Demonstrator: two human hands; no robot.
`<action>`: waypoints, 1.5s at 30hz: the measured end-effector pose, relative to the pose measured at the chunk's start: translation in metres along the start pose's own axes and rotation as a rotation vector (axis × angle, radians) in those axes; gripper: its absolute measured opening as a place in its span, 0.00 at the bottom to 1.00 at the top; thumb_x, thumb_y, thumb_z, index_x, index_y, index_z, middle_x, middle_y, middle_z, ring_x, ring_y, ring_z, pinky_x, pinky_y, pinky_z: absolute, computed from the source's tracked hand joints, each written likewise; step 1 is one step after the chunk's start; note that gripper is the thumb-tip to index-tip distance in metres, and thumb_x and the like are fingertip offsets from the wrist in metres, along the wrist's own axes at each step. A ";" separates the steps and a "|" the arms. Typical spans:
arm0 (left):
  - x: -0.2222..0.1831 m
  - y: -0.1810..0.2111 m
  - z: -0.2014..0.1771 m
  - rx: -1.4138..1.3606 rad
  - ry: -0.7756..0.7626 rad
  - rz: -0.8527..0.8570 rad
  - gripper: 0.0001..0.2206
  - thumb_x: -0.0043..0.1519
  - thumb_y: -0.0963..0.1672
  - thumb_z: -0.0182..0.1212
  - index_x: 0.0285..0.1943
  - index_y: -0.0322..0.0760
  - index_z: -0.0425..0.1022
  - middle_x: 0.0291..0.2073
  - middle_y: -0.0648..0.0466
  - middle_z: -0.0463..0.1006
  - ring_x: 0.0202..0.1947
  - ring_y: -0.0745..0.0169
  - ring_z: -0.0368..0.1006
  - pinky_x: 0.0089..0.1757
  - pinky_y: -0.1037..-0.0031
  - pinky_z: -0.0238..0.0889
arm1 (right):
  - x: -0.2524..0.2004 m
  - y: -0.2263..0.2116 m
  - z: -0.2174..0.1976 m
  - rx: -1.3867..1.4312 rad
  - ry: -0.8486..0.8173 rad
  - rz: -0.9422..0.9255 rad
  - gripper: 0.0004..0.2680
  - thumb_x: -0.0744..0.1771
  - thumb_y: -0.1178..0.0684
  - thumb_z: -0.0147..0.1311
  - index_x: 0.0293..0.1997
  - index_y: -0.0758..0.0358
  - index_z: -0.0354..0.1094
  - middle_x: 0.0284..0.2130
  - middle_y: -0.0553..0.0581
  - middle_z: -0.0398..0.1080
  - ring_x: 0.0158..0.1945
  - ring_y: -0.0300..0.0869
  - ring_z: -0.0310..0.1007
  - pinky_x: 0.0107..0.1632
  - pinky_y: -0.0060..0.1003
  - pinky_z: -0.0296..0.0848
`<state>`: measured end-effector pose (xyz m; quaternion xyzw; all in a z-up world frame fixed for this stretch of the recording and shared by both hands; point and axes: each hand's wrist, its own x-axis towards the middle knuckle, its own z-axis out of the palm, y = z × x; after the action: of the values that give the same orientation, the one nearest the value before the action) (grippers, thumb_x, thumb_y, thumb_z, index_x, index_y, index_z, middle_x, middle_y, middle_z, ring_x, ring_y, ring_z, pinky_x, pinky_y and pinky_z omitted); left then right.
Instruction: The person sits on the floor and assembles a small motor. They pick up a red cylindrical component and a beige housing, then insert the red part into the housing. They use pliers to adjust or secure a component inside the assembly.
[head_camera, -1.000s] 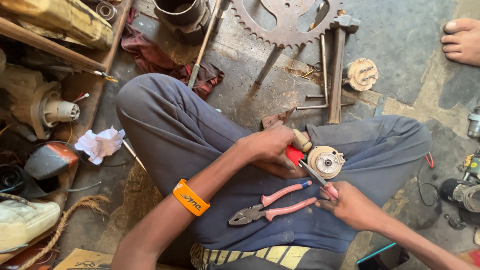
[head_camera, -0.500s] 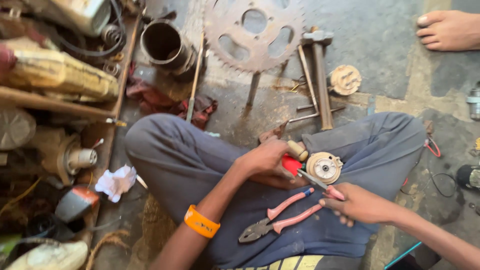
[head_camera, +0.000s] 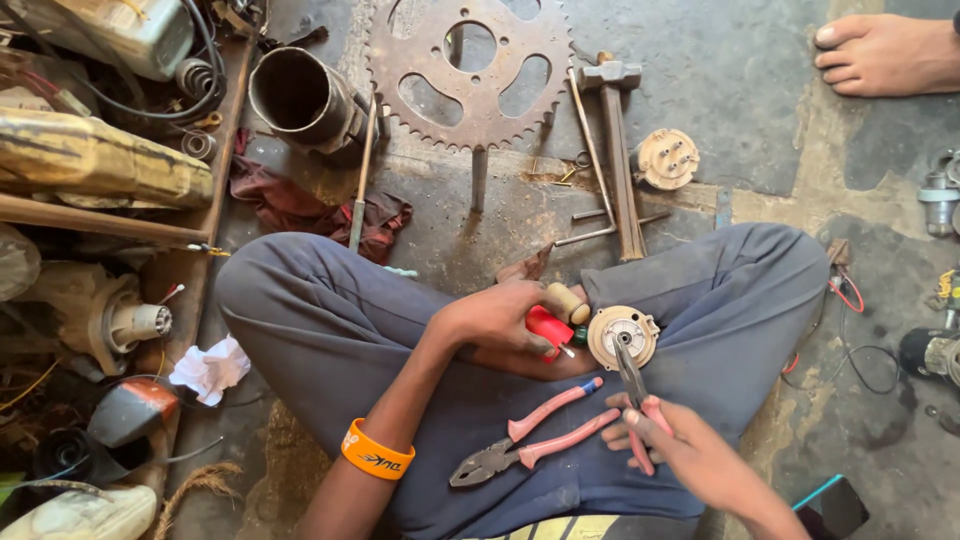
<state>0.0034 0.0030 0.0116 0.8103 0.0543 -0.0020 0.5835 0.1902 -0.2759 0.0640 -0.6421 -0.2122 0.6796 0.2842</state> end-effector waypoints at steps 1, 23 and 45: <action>-0.001 0.001 -0.001 0.004 -0.035 -0.077 0.25 0.48 0.48 0.75 0.53 0.37 0.79 0.44 0.48 0.83 0.48 0.52 0.79 0.50 0.66 0.70 | -0.002 0.006 0.003 0.004 -0.015 -0.065 0.18 0.70 0.46 0.41 0.59 0.71 0.67 0.28 0.57 0.77 0.31 0.40 0.75 0.47 0.34 0.79; -0.027 0.029 0.005 0.219 0.044 -0.065 0.25 0.42 0.43 0.75 0.50 0.44 0.76 0.46 0.52 0.76 0.50 0.45 0.71 0.52 0.61 0.63 | -0.006 -0.039 0.027 -0.124 -0.159 0.196 0.14 0.69 0.46 0.43 0.45 0.67 0.71 0.30 0.58 0.78 0.26 0.39 0.73 0.32 0.34 0.75; -0.002 0.007 0.012 0.152 0.112 0.076 0.25 0.37 0.42 0.66 0.49 0.39 0.81 0.50 0.47 0.75 0.51 0.43 0.66 0.53 0.59 0.60 | -0.015 -0.072 0.048 -0.485 0.148 0.144 0.11 0.70 0.45 0.48 0.43 0.63 0.70 0.25 0.53 0.74 0.26 0.38 0.70 0.32 0.35 0.73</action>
<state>0.0026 -0.0109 0.0147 0.8526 0.0557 0.0615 0.5160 0.1506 -0.2281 0.1261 -0.7530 -0.3014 0.5783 0.0876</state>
